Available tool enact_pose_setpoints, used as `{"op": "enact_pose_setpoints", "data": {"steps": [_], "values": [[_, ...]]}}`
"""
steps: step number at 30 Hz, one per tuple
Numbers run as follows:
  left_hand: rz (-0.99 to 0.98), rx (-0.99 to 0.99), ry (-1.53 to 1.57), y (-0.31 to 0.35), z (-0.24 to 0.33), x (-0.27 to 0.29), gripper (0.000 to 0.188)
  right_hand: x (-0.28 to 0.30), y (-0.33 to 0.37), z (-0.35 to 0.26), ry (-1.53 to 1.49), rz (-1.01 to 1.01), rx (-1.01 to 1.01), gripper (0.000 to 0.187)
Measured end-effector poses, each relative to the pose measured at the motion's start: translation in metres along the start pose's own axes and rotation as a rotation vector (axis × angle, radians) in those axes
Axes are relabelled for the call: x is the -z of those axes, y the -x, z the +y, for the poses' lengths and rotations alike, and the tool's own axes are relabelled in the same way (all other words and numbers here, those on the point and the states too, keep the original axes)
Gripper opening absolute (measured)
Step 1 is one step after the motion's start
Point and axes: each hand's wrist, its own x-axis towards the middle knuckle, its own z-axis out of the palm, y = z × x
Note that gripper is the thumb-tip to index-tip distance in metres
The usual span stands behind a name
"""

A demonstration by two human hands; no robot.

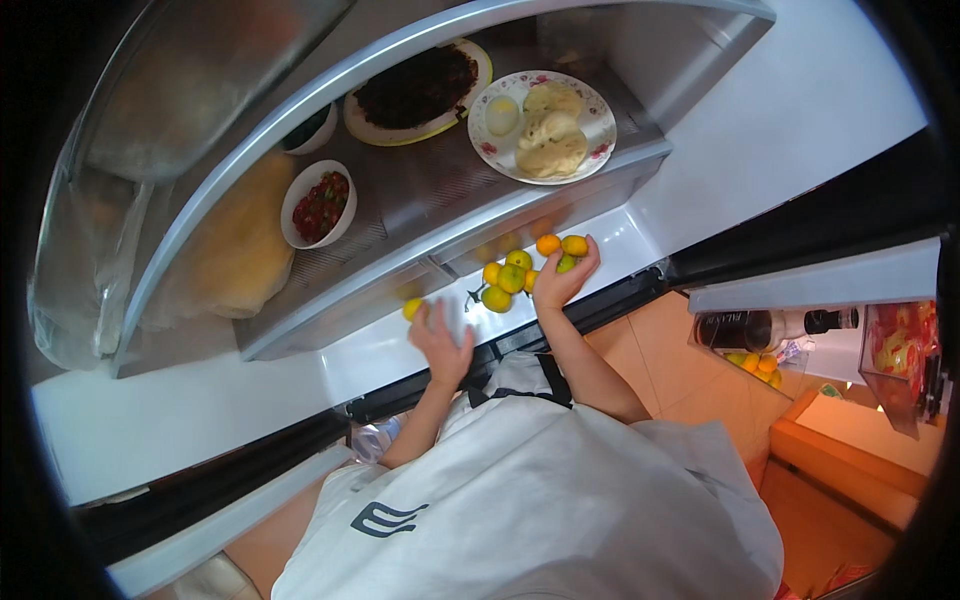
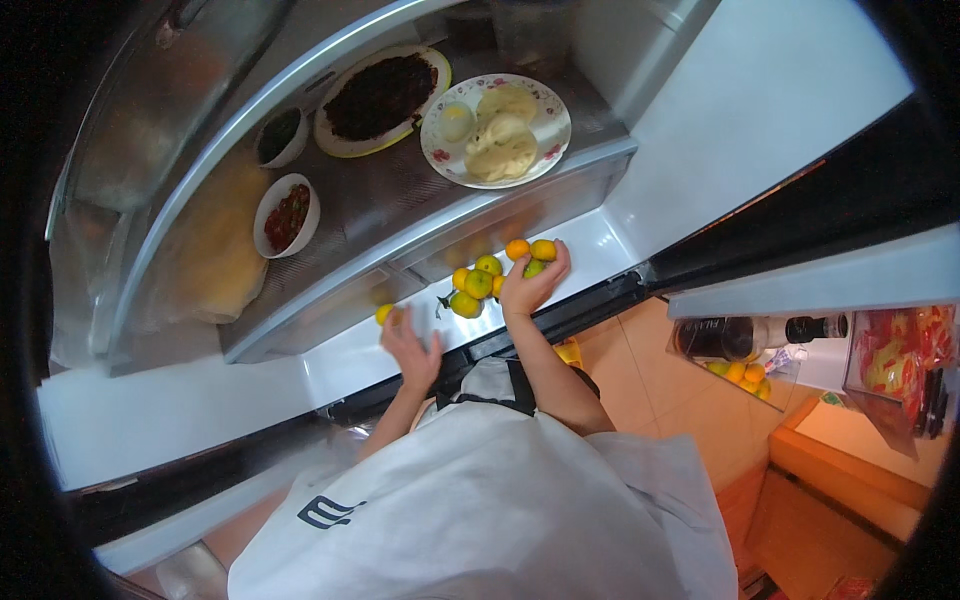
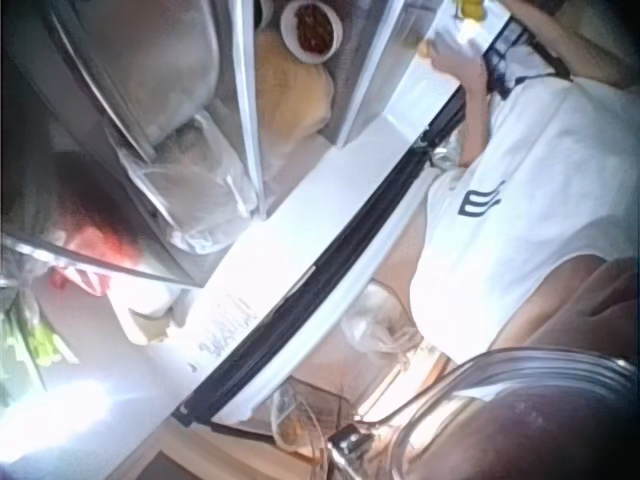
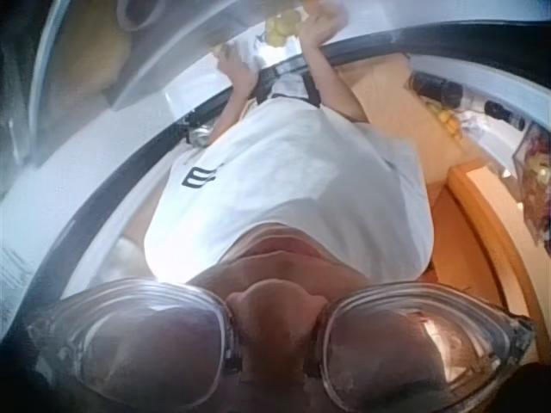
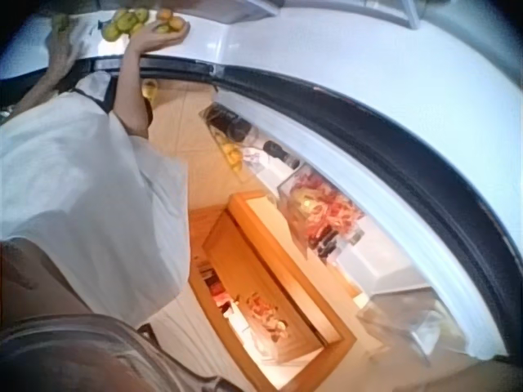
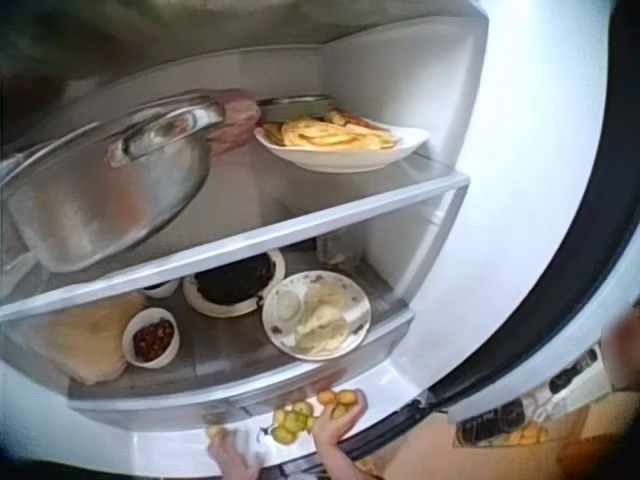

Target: The person picks up small yellow and green fruits from a table, carries them to the refrigerator, and places them into a drawer. The person repeats this process multiple times, moving fruits from the table to the fridge.

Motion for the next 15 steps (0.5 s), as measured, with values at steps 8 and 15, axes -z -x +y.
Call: {"op": "enact_pose_setpoints", "data": {"steps": [8,15], "values": [[-0.040,-0.350,-0.048,-0.014,0.020,-0.003,0.058,-0.001,-0.001,0.004,-0.029,0.022,0.015,0.052],[-0.277,-0.499,-0.121,-0.041,0.030,-0.011,0.065,0.000,-0.002,0.005,-0.045,0.043,0.027,0.052]]}}
